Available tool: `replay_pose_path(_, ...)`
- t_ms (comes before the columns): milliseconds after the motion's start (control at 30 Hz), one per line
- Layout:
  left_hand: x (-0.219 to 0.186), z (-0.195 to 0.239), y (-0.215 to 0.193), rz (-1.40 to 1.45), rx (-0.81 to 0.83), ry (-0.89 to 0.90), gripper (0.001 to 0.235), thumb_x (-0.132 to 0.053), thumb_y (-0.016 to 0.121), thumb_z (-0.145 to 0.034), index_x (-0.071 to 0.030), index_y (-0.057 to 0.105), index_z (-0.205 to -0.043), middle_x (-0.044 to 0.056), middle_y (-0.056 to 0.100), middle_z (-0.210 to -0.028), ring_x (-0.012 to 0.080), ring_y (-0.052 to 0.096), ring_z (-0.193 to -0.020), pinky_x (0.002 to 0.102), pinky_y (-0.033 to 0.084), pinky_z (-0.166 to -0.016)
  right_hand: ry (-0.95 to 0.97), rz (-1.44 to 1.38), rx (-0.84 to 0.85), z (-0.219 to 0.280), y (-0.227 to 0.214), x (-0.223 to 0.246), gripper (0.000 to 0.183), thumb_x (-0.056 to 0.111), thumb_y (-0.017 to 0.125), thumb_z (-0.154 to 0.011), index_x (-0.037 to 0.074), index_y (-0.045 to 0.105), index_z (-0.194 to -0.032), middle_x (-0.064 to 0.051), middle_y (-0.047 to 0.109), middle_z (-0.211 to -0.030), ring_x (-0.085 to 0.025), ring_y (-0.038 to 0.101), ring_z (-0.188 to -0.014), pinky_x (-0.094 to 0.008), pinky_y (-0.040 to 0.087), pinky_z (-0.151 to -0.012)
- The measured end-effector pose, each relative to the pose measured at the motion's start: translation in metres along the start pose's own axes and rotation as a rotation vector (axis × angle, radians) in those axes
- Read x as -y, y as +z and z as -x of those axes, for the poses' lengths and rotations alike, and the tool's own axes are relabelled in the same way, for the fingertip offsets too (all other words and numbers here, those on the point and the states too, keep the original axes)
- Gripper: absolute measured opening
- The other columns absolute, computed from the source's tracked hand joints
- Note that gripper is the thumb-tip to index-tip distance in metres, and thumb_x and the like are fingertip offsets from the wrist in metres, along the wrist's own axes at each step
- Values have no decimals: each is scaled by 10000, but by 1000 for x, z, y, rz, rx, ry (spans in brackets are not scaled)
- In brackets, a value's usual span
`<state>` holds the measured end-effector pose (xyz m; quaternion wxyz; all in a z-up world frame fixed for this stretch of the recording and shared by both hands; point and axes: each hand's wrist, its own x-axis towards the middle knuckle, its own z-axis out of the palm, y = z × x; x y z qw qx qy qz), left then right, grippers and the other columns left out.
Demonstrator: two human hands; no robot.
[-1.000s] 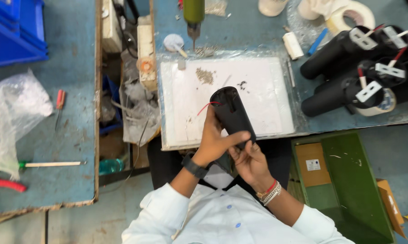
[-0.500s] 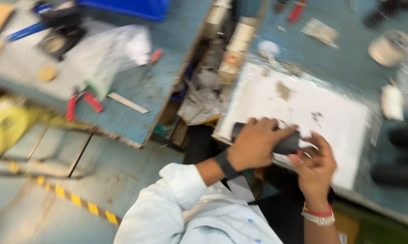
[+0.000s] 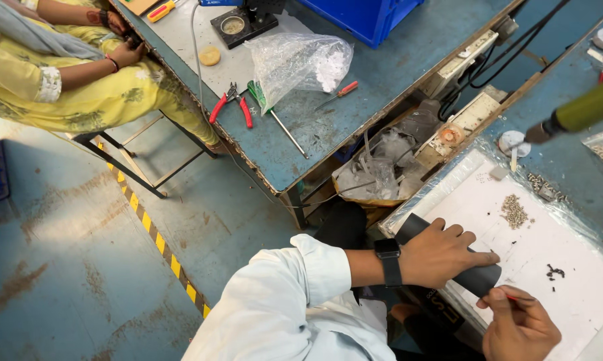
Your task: The person assembles a black cylindrical light fixture by inserting an LED driver and internal wiring into the housing, then mounting a swivel bracket using screws and a power driver.
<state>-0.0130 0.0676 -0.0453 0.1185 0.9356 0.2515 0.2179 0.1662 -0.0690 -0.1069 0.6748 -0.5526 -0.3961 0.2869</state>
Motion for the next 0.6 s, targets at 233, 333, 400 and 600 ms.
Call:
replay_pose_path(233, 8, -3, 10, -94, -41, -4, 530, -183, 589, -942, -375, 573, -1436, 28, 643, -1012, 236, 644, -958, 404, 477, -803, -27, 186, -13, -2, 8, 24, 80, -140, 688, -1032, -179, 620, -1015, -262, 689, -1022, -271, 733, -907, -371, 632, -897)
replay_pose_path(333, 8, -3, 12, -92, -62, -21, 527, -186, 578, -957, -374, 571, -1449, 15, 634, -999, 224, 641, -954, 400, 474, -824, -71, 309, 33, -3, 12, 32, 63, -147, 677, -1023, -178, 629, -997, -266, 697, -1051, -278, 742, -960, -360, 627, -940)
replay_pose_path(400, 7, -4, 11, -86, -61, -28, 518, -188, 572, -971, -373, 572, -1455, 10, 629, -984, 219, 638, -947, 398, 472, -826, -75, 347, 20, -2, 16, 34, 67, -145, 682, -1032, -173, 636, -992, -265, 705, -1014, -272, 744, -965, -341, 627, -936)
replay_pose_path(600, 4, -3, 14, -107, -48, -46, 511, -195, 569, -961, -360, 589, -1444, 19, 620, -945, 215, 636, -907, 412, 463, -822, -234, 545, -15, -3, 20, 33, 47, -135, 685, -1063, -163, 657, -1038, -244, 725, -1020, -203, 738, -956, -281, 603, -905)
